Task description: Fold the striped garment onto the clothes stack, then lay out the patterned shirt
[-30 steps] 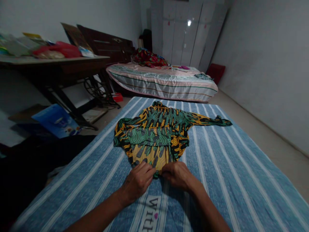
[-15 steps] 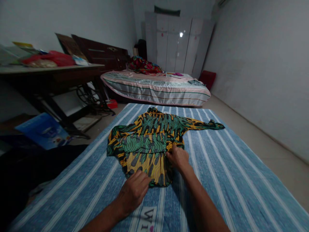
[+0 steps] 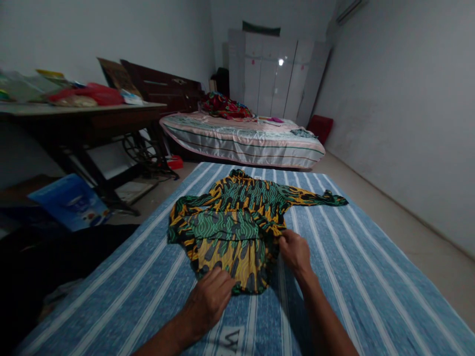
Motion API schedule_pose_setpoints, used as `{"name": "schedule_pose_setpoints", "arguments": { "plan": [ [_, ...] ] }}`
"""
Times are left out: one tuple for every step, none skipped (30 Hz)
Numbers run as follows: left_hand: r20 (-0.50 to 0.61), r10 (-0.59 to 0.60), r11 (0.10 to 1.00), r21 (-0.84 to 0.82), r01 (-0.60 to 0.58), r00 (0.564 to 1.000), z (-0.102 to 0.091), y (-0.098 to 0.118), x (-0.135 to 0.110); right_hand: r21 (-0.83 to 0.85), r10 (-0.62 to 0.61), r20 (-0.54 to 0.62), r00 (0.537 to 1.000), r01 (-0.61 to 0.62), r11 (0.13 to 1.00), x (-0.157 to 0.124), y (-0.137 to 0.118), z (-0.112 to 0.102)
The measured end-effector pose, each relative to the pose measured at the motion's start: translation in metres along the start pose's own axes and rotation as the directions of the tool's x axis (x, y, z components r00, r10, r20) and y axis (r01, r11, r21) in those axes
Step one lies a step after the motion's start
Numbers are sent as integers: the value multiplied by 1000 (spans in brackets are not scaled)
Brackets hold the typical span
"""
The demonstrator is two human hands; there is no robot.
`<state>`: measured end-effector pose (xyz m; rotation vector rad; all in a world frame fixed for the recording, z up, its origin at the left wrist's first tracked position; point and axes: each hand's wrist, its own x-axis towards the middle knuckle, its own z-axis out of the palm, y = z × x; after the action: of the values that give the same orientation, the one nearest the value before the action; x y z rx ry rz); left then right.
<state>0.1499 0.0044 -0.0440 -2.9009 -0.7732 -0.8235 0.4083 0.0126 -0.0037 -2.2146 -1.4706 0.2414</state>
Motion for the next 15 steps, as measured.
{"name": "schedule_pose_setpoints", "arguments": {
  "plan": [
    [-4,1,1000,2,-1,1000,-1,0,0,163,35,-66,997,-23,986,-6,9,-6],
    [-10,2,1000,4,-2,1000,-1,0,0,327,91,-118,989,-48,944,-14,17,-11],
    [-14,3,1000,4,-3,1000,-2,0,0,461,156,-147,977,-72,884,-23,25,-17],
    [-15,4,1000,3,-4,1000,-1,0,0,548,213,-155,965,-96,831,-33,33,-21],
    [-15,5,1000,1,-5,1000,-1,0,0,598,261,-154,953,-120,793,-42,40,-26],
    [-12,7,1000,-2,-7,1000,0,-1,-1,614,296,-151,943,-146,775,-52,46,-29],
    [-7,11,1000,-6,-12,1000,1,-1,-1,609,323,-149,935,-170,775,-60,53,-31],
    [-4,14,1000,-8,-14,1000,2,-1,-2,584,341,-150,928,-195,788,-68,59,-31],
    [-8,16,1000,-9,-17,1000,3,-2,-2,542,351,-155,923,-218,811,-73,65,-31],
    [-16,19,1000,-8,-19,1000,5,-3,-3,486,352,-158,923,-238,841,-78,71,-28],
    [-25,21,1000,-6,-21,999,6,-3,-3,417,345,-159,925,-254,873,-80,76,-25],
    [-32,23,1000,-5,-23,999,8,-3,-3,335,333,-157,930,-267,903,-82,80,-21],
    [-32,24,1000,-5,-25,999,9,-4,-4,247,318,-150,936,-276,929,-82,83,-16],
    [-29,26,1000,-7,-26,999,9,-4,-4,166,302,-138,943,-279,946,-81,85,-12],
    [-23,26,1000,-11,-27,999,9,-4,-3,103,282,-128,951,-270,957,-81,85,-7]
  ]
}}
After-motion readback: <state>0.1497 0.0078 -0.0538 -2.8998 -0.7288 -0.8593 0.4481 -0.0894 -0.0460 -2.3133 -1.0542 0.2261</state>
